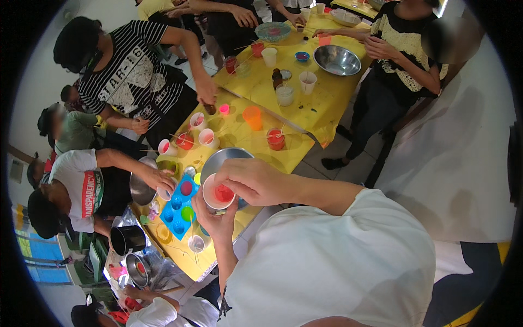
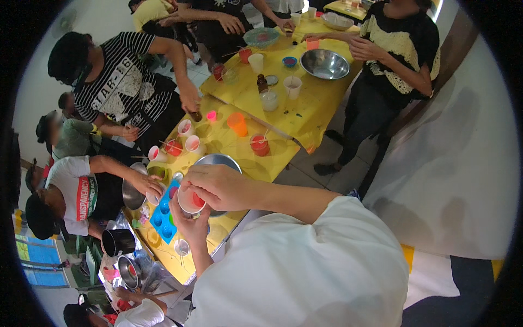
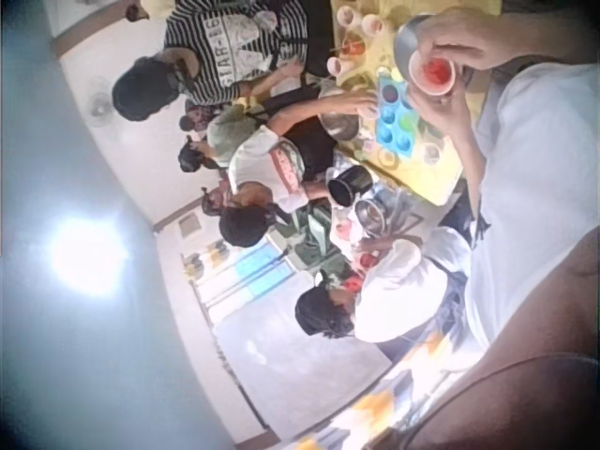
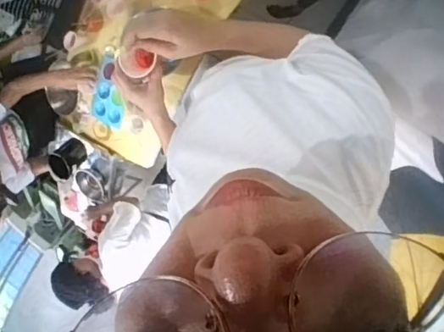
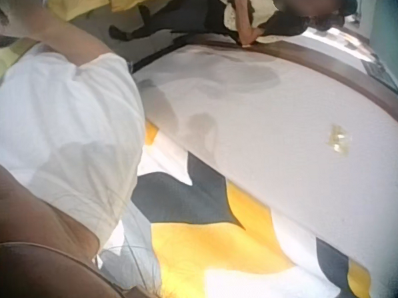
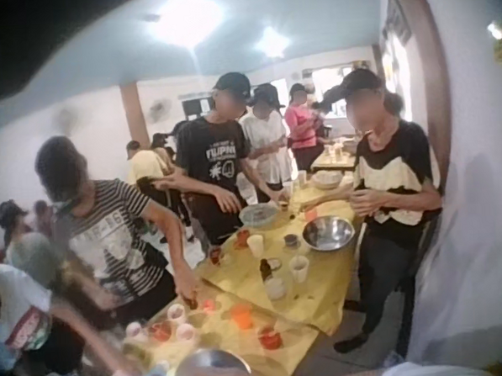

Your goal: The person pours a dark liquid from a small bottle into a cup containing a red liquid. They then stir the mixture with a wooden stick. The person also handles a white tissue and a small white packet, placing them on the table.

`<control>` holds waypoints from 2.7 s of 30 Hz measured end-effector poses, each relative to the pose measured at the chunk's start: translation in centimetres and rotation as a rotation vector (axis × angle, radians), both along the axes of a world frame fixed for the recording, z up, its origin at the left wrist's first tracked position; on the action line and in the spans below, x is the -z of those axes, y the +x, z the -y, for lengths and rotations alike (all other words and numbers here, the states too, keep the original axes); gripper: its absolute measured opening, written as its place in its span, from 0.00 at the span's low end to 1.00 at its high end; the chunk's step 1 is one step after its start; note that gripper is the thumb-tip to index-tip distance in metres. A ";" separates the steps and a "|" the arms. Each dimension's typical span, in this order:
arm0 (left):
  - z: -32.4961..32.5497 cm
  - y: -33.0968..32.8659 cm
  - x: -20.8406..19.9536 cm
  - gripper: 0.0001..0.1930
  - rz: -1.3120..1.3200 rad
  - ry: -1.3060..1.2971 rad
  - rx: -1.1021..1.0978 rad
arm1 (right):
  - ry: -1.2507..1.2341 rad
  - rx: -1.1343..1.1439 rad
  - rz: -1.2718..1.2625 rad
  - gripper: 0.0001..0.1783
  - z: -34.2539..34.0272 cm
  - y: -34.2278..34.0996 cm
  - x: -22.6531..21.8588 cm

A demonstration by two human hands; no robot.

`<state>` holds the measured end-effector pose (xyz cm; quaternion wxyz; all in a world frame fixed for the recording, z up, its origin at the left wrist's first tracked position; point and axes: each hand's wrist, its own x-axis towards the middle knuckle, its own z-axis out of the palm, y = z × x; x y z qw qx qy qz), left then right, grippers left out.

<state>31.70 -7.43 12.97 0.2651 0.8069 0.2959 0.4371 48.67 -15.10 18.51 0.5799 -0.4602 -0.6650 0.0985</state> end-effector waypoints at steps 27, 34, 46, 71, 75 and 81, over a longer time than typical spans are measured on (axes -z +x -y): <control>0.3 16.5 1.2 0.36 0.023 -0.172 0.328 | 0.044 0.396 0.031 0.09 7.2 11.7 -2.2; -1.1 18.2 0.3 0.36 0.027 -0.129 0.371 | 0.004 0.488 -0.069 0.09 6.8 12.3 -2.6; -1.9 24.0 -0.4 0.37 -0.052 -0.102 0.284 | 0.001 0.422 -0.235 0.08 6.3 19.0 -2.4; -1.0 36.7 0.8 0.39 0.126 -0.464 0.175 | 0.331 0.284 -1.043 0.11 4.8 35.7 3.3; -1.0 37.0 1.3 0.39 0.098 -0.451 0.106 | 0.332 0.291 -1.185 0.11 4.0 36.9 4.8; -1.2 36.1 2.2 0.39 0.047 -0.394 0.024 | 0.379 0.342 -1.218 0.12 1.7 40.4 6.5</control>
